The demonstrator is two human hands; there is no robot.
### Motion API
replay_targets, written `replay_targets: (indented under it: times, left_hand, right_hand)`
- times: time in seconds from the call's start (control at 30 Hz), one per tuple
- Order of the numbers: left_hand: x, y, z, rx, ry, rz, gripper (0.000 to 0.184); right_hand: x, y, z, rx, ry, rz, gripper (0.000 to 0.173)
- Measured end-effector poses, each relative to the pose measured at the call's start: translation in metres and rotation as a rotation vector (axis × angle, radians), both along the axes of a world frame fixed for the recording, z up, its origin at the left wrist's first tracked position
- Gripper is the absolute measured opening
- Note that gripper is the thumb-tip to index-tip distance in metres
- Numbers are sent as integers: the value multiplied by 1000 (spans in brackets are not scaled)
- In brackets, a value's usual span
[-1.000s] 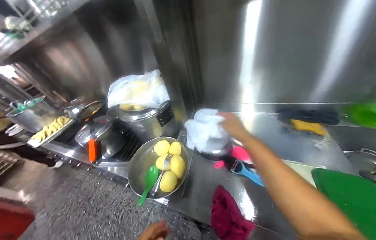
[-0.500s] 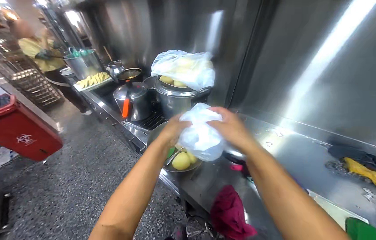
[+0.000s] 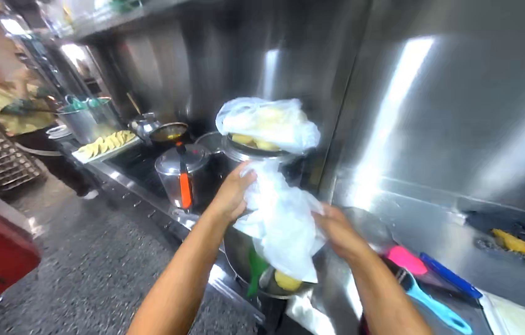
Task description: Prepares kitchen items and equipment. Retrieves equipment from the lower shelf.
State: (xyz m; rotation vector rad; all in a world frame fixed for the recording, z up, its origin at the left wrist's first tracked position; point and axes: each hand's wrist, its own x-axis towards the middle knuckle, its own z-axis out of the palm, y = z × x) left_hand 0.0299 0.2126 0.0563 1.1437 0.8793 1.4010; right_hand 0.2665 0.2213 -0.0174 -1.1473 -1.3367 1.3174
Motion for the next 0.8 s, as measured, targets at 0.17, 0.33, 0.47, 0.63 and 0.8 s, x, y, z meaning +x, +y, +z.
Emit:
replay_targets:
  times: [0.17,0.33,0.47,0.63,0.8]
  left_hand:
    - [-52,10,-23,177,-36,3,30]
    - [-67,15,-64,371,-63,80,26]
    - [-85,19,-123,399,197,34,20]
    - [-112,-19,-140,93,928,-254,27]
    - [-93,-42,-99,414,1060,-84,72]
  right_hand:
    - [0,-14,16,394,-56,-241,23]
    - [12,-44,29,771,-264,-255,8]
    - [18,-74,-22,764,-720,-216,6]
    - [9,-121,-60,389,-950,134,23]
    - [1,-118,-46,463,-938,54,38]
